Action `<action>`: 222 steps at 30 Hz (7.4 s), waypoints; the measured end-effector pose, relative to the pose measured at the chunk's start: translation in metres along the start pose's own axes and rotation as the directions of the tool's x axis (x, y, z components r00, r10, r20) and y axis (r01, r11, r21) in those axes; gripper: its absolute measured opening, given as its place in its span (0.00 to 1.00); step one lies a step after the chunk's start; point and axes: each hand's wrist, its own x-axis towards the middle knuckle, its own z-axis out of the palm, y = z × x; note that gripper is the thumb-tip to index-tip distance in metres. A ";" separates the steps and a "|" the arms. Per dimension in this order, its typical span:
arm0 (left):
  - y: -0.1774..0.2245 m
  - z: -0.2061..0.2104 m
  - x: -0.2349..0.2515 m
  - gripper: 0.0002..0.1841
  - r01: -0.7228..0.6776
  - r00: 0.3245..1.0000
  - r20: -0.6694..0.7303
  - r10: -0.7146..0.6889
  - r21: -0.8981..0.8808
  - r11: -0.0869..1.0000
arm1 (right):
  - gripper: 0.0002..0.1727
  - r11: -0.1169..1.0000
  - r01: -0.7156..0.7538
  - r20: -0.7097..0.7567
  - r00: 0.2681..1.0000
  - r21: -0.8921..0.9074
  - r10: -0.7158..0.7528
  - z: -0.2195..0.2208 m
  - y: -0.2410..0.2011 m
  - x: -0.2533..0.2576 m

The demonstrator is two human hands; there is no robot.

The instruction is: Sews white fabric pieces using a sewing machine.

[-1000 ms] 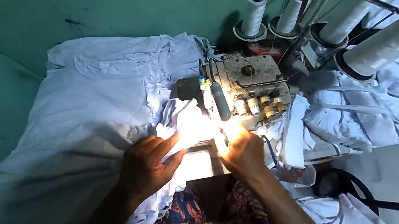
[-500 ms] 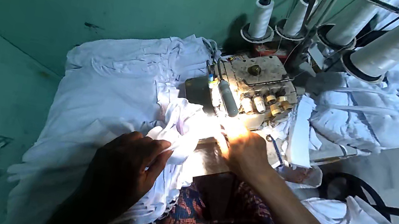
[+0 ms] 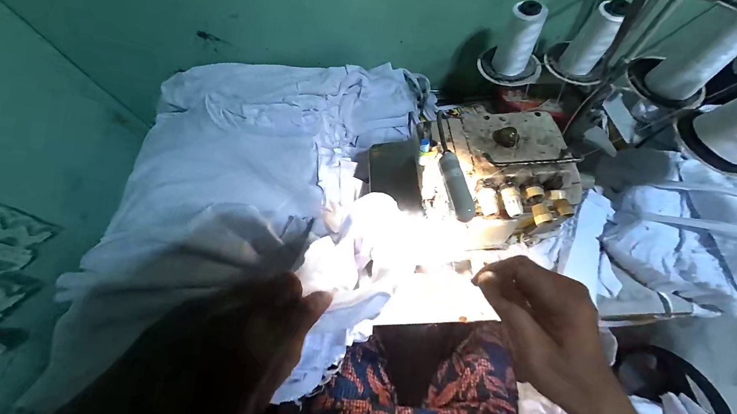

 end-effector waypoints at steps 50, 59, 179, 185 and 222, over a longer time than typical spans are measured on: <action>-0.057 0.066 0.027 0.06 0.188 0.654 -0.178 -0.735 -0.903 0.385 | 0.13 0.926 -0.355 -0.098 0.934 -0.128 0.344 0.096 0.069 -0.057; -0.040 0.058 0.164 0.10 0.155 0.882 -0.416 -0.223 -0.191 0.969 | 0.13 0.914 -0.405 -0.134 0.904 0.035 0.406 0.095 0.049 -0.058; 0.110 0.233 0.075 0.07 0.741 0.669 0.742 -0.037 -0.670 -0.031 | 0.16 0.604 -0.674 0.139 0.708 0.425 0.693 0.043 0.090 -0.181; 0.112 0.232 0.075 0.08 0.743 0.659 0.750 -0.050 -0.660 -0.111 | 0.16 0.632 -0.665 0.059 0.706 0.398 0.706 0.050 0.092 -0.178; 0.031 0.115 0.095 0.06 0.574 0.789 0.614 0.007 -0.741 0.348 | 0.15 0.928 -0.328 0.572 0.802 0.178 0.173 0.000 0.062 -0.031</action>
